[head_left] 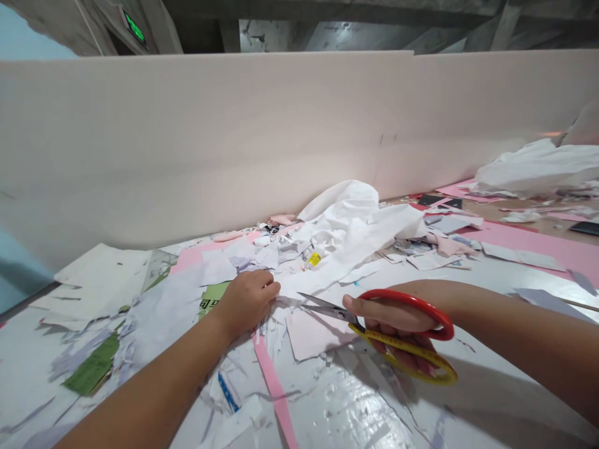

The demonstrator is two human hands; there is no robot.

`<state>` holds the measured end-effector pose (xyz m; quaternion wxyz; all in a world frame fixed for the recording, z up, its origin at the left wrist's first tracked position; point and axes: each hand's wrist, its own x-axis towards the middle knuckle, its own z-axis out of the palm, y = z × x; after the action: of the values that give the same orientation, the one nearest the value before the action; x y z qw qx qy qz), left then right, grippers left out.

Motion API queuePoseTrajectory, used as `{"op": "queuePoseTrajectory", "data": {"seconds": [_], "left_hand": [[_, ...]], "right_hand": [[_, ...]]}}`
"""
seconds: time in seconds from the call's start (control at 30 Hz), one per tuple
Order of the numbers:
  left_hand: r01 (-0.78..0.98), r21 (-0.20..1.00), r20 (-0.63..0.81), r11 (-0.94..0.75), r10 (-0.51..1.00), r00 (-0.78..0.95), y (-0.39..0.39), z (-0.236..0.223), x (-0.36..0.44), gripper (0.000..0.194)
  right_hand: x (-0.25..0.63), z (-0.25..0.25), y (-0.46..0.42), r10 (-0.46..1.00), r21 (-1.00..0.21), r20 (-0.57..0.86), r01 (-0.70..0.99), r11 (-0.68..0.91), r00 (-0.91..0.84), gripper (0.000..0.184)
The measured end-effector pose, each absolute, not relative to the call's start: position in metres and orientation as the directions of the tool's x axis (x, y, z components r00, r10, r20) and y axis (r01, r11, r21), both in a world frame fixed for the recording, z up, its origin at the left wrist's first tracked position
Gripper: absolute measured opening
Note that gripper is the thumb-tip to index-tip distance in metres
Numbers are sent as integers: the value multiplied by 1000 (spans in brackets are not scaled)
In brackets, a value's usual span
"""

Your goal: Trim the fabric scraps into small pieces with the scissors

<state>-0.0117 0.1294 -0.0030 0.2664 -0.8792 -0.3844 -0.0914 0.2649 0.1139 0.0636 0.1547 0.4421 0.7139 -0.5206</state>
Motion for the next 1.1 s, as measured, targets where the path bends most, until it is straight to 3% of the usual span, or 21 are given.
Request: {"op": "queuePoseTrajectory", "data": {"seconds": [0.13, 0.3, 0.6, 0.8, 1.1], "left_hand": [[748, -373, 404, -549, 629, 664, 130, -5, -10, 16], [748, -378, 439, -546, 606, 664, 127, -5, -7, 14], [709, -455, 478, -539, 524, 705, 124, -8, -3, 16], [694, -496, 477, -522, 504, 720, 123, -7, -1, 14], [672, -535, 458, -513, 492, 740, 124, -8, -1, 15]], "right_hand": [[255, 57, 119, 444, -559, -764, 824, -94, -468, 79], [243, 55, 120, 461, -642, -709, 759, -107, -534, 77], [222, 60, 117, 500, -529, -783, 819, -221, -371, 75], [220, 55, 112, 576, -551, -735, 810, -200, -358, 71], [221, 53, 108, 578, -596, -685, 798, -92, -444, 69]]}}
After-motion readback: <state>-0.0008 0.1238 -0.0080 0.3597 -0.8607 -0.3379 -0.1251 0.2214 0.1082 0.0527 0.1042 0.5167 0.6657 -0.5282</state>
